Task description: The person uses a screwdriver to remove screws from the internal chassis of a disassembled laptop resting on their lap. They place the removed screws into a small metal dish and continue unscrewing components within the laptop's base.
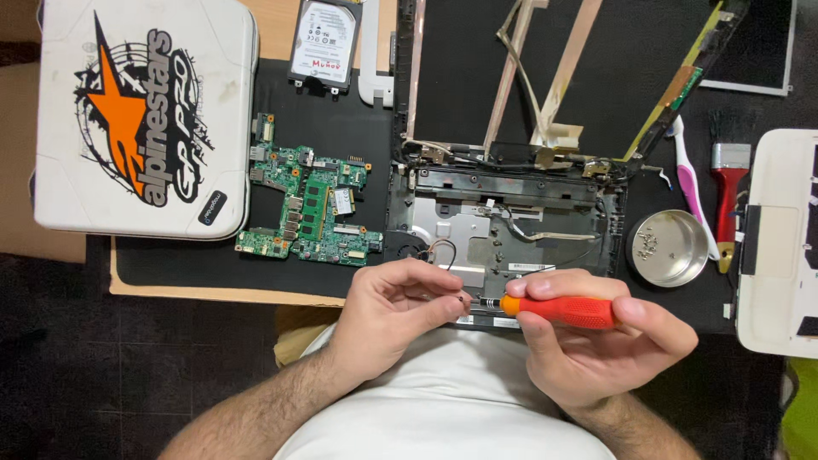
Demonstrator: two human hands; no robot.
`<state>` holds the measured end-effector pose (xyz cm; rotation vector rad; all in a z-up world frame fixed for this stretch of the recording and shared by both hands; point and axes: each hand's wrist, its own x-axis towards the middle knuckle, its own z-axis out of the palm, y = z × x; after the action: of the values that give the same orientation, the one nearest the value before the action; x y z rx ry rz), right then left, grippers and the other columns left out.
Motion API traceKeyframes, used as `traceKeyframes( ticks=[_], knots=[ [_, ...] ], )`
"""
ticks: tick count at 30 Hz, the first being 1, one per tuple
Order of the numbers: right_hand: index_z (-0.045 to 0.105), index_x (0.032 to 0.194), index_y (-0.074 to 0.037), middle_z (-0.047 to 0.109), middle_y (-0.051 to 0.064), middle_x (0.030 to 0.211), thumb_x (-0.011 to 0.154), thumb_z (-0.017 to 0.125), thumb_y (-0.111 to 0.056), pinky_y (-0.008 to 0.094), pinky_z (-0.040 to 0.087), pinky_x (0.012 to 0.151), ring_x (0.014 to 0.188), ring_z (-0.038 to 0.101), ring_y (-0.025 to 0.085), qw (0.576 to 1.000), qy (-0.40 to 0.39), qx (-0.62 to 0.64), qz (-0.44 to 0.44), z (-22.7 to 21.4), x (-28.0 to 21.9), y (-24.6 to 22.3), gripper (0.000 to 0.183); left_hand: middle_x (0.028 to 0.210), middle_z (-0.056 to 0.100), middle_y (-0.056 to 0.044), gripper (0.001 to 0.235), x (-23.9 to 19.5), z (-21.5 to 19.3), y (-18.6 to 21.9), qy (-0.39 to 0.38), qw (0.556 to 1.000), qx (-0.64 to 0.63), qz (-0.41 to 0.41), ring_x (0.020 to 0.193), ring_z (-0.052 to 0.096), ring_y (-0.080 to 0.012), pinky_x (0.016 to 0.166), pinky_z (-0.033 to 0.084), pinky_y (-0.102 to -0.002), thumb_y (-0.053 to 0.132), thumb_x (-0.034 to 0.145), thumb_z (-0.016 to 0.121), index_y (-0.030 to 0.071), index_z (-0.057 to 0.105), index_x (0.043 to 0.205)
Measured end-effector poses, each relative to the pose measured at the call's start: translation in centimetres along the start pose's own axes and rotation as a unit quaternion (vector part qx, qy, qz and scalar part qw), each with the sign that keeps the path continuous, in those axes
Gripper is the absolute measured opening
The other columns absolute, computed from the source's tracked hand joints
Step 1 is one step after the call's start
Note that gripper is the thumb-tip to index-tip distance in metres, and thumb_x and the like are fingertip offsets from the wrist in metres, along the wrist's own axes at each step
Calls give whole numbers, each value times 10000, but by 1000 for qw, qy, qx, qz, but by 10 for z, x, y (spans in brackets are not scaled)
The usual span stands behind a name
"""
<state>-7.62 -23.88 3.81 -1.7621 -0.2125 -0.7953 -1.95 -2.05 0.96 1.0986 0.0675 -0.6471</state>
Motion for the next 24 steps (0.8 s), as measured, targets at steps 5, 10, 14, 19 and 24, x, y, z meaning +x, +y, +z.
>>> traceKeyframes(
  ticks=[5, 10, 14, 19, 24],
  knots=[
    [324, 1556, -215, 725, 291, 1144, 1049, 822, -41, 492, 831, 880, 866, 865, 360, 1000, -3, -4, -7, 3, -1, 3, 732, 1083, 951, -165, 241, 0, -1, 3, 1, 1000, 28, 3, 1028, 935, -208, 1011, 785, -327, -30, 947, 994, -3, 892, 1163],
    [330, 1556, -203, 731, 306, 1111, 1057, 825, -62, 510, 830, 885, 861, 853, 367, 1000, -14, -4, 7, 6, 6, -2, 717, 1073, 953, -129, 230, -3, 1, 15, -2, 995, 96, 12, 999, 918, -156, 966, 781, -274, 25, 960, 997, 14, 901, 1169],
    [270, 1561, -221, 756, 370, 1096, 1061, 789, -35, 568, 849, 920, 910, 891, 439, 998, -56, 6, 5, 8, 8, -7, 744, 1077, 962, -109, 214, -6, 2, 22, -1, 989, 142, 40, 1009, 941, -155, 986, 791, -274, 41, 973, 983, 38, 898, 1169],
    [256, 1603, -225, 771, 416, 1139, 1041, 777, 104, 580, 848, 972, 964, 903, 469, 996, -81, 39, 22, 6, 0, -5, 834, 1117, 962, -108, 190, -7, -1, 21, -8, 984, 165, 61, 1035, 957, -167, 994, 784, -273, 49, 995, 957, 49, 893, 1174],
    [247, 1640, -214, 760, 425, 1155, 1051, 727, 153, 626, 845, 994, 991, 886, 498, 993, -99, 68, -4, 5, -1, 0, 844, 1115, 956, -92, 201, -8, -3, 22, -14, 979, 185, 79, 1017, 934, -148, 988, 784, -269, 67, 991, 972, 57, 900, 1179]
  ],
)
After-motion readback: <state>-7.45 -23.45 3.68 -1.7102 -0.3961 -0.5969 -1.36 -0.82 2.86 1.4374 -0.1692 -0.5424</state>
